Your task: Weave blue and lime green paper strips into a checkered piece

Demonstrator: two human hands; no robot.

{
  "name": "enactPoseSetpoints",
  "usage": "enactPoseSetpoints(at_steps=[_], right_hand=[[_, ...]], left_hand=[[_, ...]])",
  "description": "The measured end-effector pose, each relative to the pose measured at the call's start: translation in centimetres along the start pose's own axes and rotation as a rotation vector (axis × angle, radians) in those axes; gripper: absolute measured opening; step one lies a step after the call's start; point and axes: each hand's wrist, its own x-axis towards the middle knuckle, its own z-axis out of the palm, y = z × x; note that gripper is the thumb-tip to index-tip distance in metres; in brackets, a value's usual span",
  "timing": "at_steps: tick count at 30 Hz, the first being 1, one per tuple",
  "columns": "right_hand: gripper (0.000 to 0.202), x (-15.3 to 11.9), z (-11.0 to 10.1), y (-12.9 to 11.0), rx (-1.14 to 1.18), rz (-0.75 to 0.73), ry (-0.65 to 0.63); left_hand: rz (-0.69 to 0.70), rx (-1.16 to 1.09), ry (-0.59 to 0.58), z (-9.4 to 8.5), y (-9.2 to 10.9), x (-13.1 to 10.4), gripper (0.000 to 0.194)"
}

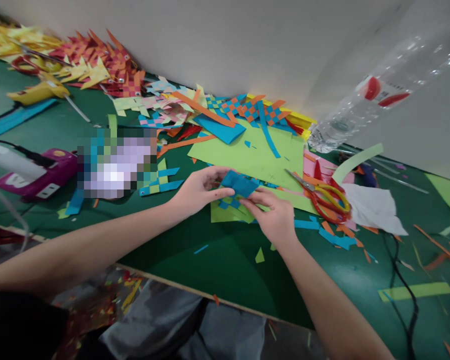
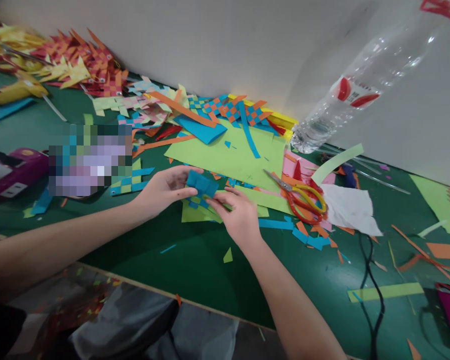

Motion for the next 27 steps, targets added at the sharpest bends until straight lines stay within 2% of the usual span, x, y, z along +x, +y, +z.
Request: enactPoseSetpoints(at_steps=[2,4,8,10,13,17,27], right_hand=[[0.015,0.13,-0.11,0.09,0.110,0.176,0.031],[0.022,0.28,-0.24,0.17,0.214,0.288,0.009],[0.027,0.62,-0.48,0.24,0.447,0.351,-0.114],[0.031,0.79,-0.58,0.24,0.528,0.381,-0.121],[0.033,0.93,-0.67,0.28,0.492,0.405,-0.095],[0.027,0.77,-0.63,0.42,0.359,0.394,-0.133],[0.026,0.28,-0.43,0.02,0.183,0.281,-0.104]], left_hand=[[-0.051,0.016,0.040,-0.25,-0.27,0.20,0.045],[-0.083,0.076,0.063,-0.43,-0.49,0.26,0.040],[-0.096,0.191,0.033,-0.49,-0.50,0.10,0.036],[-0.107,0.232,-0.001,-0.40,-0.33,-0.01,0.033],[-0.135,0.284,-0.079,-0.21,-0.17,-0.13,0.028],[-0.135,0.287,-0.145,0.05,-0.32,-0.25,0.029],[-0.133,0.191,-0.115,0.38,-0.12,-0.36,0.028]])
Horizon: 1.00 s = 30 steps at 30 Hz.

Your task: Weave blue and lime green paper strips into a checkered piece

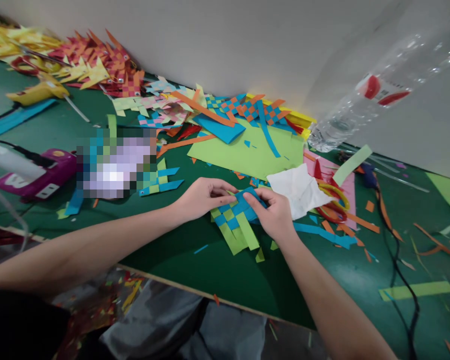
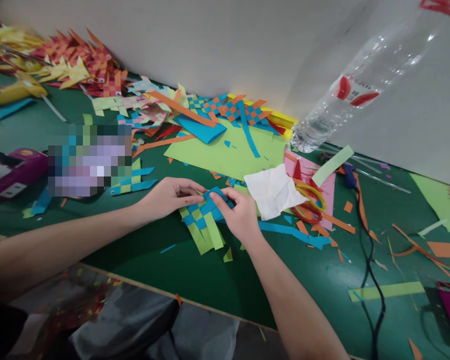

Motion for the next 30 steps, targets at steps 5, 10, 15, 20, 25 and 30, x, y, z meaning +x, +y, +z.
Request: enactPoseSetpoints(at_steps=[5,10,15,20,25,30], right_hand=[[0.025,-0.11,0.19,0.12,-0.048,-0.050,0.042],[0.025,-0.04,0.20,0.27,-0.064,-0.054,0.042],[0.026,0.03,0.03,0.19,-0.058,-0.039,0.010],[0.026,-0.09,-0.08,-0.10,-0.042,-0.036,0.016],[0.024,-0.36,0.01,-0.46,-0.046,-0.080,0.023],[0.021,-0.41,0.11,-0.55,-0.052,-0.102,0.000]], left_hand=[[-0.004,-0.011,-0.013,-0.16,-0.10,0.04,0.027],[-0.002,-0.010,-0.035,-0.29,-0.09,0.05,0.025],[0.017,0.002,-0.053,-0.37,-0.07,0.06,0.028],[-0.001,0.001,-0.021,-0.15,0.03,0.08,0.024],[0.024,-0.026,-0.016,0.05,0.11,0.12,0.021],[0.019,-0.042,-0.021,0.12,0.15,0.00,0.018]])
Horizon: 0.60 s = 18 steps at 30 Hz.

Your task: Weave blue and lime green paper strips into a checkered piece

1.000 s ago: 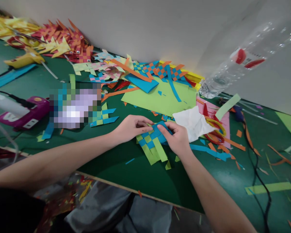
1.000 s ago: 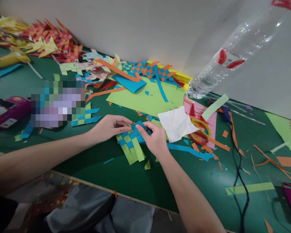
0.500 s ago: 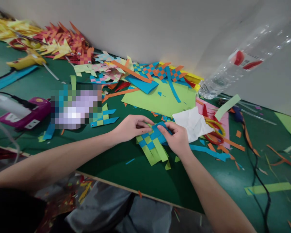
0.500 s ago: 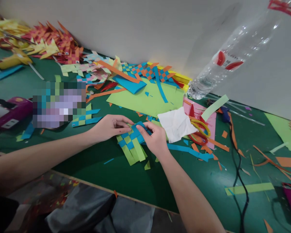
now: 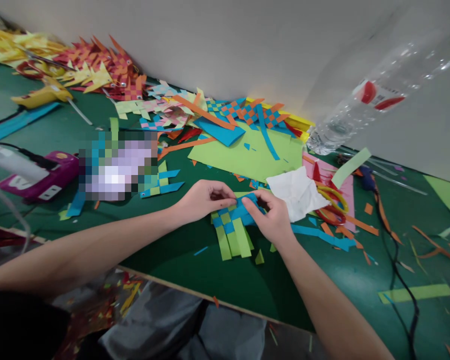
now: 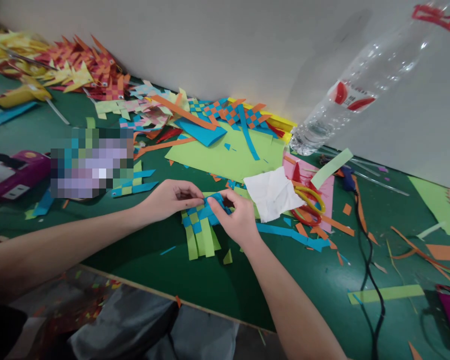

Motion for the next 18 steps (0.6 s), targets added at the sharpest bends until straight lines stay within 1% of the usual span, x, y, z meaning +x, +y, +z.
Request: enactPoseSetpoints(at_steps=[3,7,12,18], right_hand=[[0.023,0.00,0.02,0.08,-0.058,-0.009,0.009],[0.022,-0.07,0.04,0.18,-0.112,-0.068,0.046],[0.019,-0.19,0.21,0.28,-0.165,-0.144,0.093],[0.016,-0.17,0.13,0.28,-0.136,-0.140,0.128]], left_hand=[[0.006,-0.007,0.001,0.07,-0.03,-0.11,0.019],[0.012,0.000,0.002,0.06,-0.13,-0.09,0.017],[-0.025,-0.018,0.019,-0.11,-0.26,0.06,0.018],[-0.054,-0.048,0.025,-0.14,-0.16,0.05,0.019]])
